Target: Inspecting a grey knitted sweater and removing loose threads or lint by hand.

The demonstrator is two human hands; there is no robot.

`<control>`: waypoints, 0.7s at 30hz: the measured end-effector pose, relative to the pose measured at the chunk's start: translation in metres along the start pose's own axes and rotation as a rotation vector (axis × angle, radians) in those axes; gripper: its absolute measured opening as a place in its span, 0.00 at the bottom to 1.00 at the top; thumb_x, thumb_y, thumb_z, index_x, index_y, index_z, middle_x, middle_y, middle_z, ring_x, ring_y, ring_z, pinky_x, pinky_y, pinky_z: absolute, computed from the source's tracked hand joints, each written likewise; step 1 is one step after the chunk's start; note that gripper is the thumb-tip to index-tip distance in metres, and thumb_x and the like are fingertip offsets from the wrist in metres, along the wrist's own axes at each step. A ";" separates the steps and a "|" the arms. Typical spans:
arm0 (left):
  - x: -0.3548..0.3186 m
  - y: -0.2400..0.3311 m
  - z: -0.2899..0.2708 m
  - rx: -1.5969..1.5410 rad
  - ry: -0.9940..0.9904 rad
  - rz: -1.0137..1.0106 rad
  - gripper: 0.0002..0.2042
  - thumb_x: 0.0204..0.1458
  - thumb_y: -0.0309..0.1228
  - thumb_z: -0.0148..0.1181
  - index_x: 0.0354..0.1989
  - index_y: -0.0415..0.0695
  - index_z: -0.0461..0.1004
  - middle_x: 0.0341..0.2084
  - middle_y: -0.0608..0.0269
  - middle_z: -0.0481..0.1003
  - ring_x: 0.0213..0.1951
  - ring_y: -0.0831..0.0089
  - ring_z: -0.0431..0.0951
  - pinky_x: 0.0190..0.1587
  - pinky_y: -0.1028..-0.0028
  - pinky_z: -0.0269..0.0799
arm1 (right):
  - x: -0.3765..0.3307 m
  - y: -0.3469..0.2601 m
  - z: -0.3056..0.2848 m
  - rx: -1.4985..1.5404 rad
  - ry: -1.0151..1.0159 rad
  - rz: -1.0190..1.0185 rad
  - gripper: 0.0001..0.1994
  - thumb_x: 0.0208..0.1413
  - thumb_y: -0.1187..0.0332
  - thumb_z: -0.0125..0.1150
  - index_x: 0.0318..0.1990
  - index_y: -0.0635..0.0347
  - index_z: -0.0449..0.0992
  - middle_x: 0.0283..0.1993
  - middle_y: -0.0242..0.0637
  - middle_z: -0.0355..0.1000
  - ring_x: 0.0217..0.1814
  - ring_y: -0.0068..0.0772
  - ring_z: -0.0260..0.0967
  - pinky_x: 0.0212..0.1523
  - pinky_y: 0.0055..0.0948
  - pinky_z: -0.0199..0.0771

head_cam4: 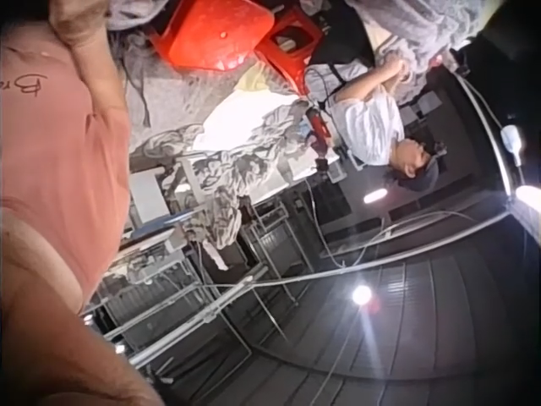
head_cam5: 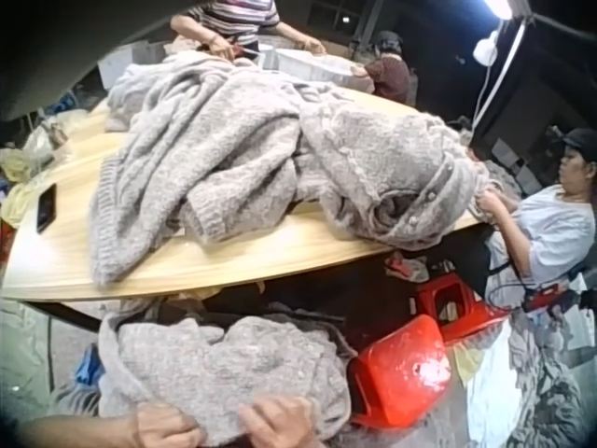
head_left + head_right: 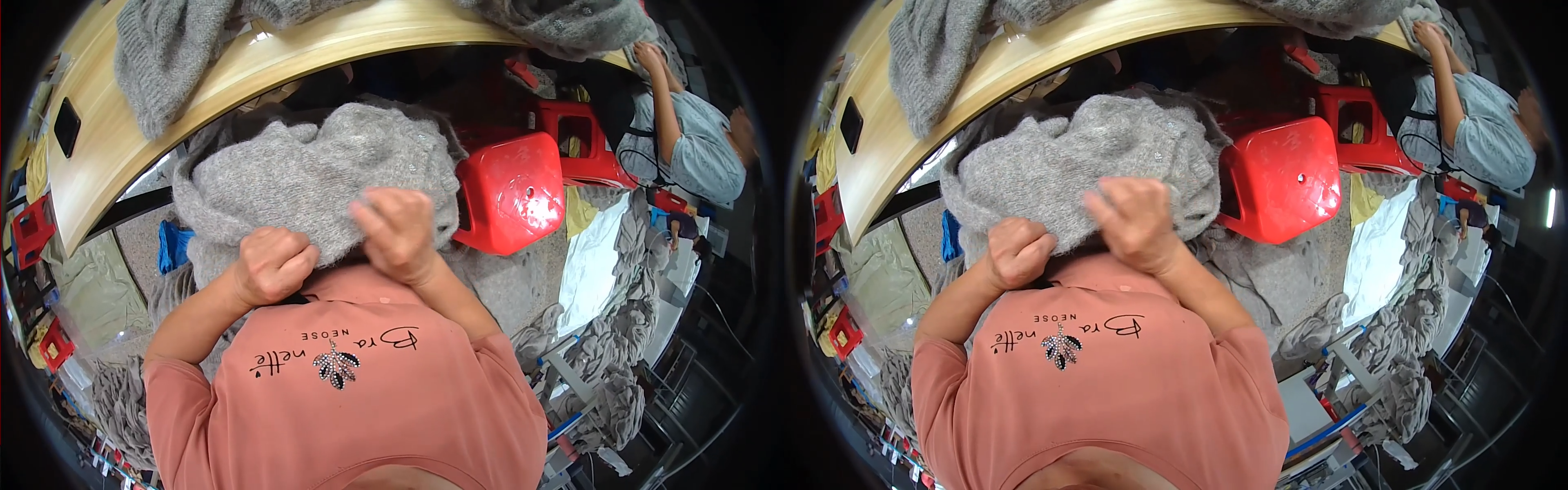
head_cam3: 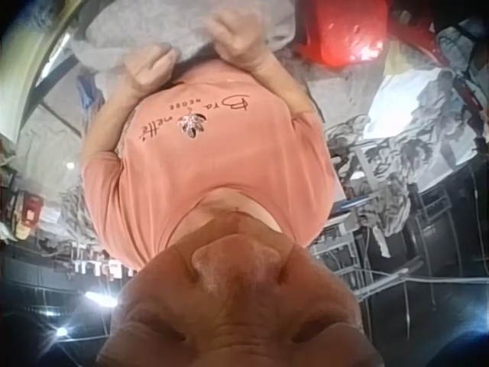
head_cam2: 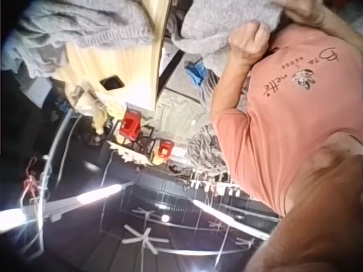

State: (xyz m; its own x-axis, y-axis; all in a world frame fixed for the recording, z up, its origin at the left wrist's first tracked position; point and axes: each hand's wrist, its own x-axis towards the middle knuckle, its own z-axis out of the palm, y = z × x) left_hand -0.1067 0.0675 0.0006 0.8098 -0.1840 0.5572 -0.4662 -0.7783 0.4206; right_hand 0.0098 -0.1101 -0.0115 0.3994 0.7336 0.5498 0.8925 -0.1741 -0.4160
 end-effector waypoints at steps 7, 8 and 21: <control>0.002 0.003 -0.007 -0.028 0.037 -0.068 0.07 0.26 0.22 0.55 0.20 0.40 0.70 0.15 0.66 0.66 0.14 0.75 0.66 0.15 0.78 0.60 | -0.017 0.010 0.006 0.082 0.009 -0.005 0.13 0.31 0.80 0.53 0.30 0.63 0.72 0.25 0.34 0.68 0.24 0.33 0.63 0.26 0.30 0.58; 0.000 0.003 -0.008 -0.029 0.037 -0.069 0.07 0.26 0.22 0.55 0.20 0.40 0.70 0.15 0.66 0.66 0.14 0.75 0.66 0.15 0.78 0.60 | -0.021 0.013 0.007 0.082 0.008 -0.005 0.13 0.31 0.80 0.53 0.30 0.63 0.72 0.25 0.34 0.68 0.24 0.33 0.63 0.26 0.30 0.58; -0.005 0.002 -0.015 0.011 -0.025 -0.079 0.08 0.26 0.22 0.56 0.20 0.41 0.69 0.14 0.66 0.65 0.14 0.74 0.66 0.16 0.77 0.61 | -0.029 0.022 -0.006 0.019 0.004 0.057 0.14 0.30 0.82 0.53 0.31 0.62 0.73 0.24 0.35 0.67 0.23 0.34 0.62 0.25 0.29 0.57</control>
State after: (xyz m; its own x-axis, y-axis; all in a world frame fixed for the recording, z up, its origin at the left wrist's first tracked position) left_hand -0.1173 0.0760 0.0094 0.8528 -0.1365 0.5041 -0.3963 -0.7976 0.4546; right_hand 0.0193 -0.1389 -0.0326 0.4506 0.7199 0.5279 0.8642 -0.2034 -0.4602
